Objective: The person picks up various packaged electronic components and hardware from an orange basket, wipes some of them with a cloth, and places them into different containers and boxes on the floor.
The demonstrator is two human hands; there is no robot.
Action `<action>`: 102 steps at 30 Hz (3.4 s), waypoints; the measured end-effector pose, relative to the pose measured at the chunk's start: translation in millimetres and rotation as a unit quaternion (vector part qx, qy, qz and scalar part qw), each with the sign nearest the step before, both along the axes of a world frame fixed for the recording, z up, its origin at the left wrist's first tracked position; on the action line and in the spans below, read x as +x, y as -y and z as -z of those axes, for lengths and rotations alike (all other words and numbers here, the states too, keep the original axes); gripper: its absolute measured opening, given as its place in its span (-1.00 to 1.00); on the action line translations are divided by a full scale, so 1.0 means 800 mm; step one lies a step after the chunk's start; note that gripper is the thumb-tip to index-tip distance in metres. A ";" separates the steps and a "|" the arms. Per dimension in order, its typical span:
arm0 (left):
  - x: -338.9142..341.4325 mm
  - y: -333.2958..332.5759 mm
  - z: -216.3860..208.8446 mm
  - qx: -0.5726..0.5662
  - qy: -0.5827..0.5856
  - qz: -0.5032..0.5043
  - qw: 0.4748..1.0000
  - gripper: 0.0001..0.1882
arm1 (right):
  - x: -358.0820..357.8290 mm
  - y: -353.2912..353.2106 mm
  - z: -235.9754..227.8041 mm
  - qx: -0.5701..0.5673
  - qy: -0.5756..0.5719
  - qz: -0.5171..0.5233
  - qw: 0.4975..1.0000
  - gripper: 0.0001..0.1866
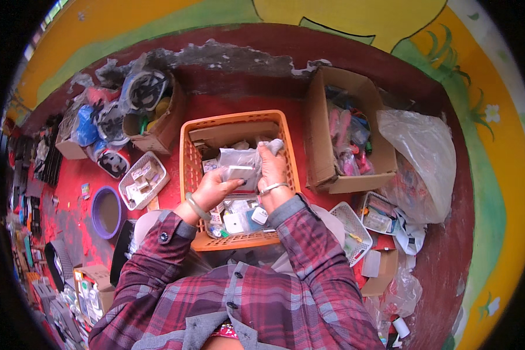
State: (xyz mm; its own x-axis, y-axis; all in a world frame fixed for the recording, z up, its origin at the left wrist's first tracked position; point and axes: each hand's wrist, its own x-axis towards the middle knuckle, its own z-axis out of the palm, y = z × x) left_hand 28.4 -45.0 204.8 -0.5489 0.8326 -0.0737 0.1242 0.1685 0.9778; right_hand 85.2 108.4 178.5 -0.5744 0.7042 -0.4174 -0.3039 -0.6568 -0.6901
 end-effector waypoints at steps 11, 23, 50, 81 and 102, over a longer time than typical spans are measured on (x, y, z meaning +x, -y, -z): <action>-0.009 0.025 -0.031 0.079 0.265 -0.026 0.961 -0.72 | 0.032 -0.109 -0.035 -0.084 -0.062 0.040 0.994 -0.67; -0.011 0.003 -0.013 0.179 0.230 -0.128 0.948 -0.73 | 0.003 0.021 -0.036 0.373 0.027 -0.162 0.913 -0.49; -0.037 0.019 -0.041 0.303 0.399 -0.185 0.845 -0.69 | 0.022 -0.028 -0.075 0.456 0.092 -0.052 0.884 -0.57; -0.026 0.012 -0.065 0.396 0.494 -0.141 0.761 -0.48 | -0.001 -0.028 -0.007 0.125 -0.012 -0.076 0.989 -0.49; -0.030 0.005 -0.038 0.397 0.466 -0.199 0.765 -0.64 | 0.011 0.004 -0.063 0.064 -0.027 -0.209 0.975 -0.72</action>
State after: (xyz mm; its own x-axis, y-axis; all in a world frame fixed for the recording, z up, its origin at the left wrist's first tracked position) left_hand 4.6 -48.8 235.5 -0.7872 0.5992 -0.1456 -0.5968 -0.6810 0.4244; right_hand 94.1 104.8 229.0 -0.8414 0.4483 -0.3018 -0.0667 -0.6404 -0.7652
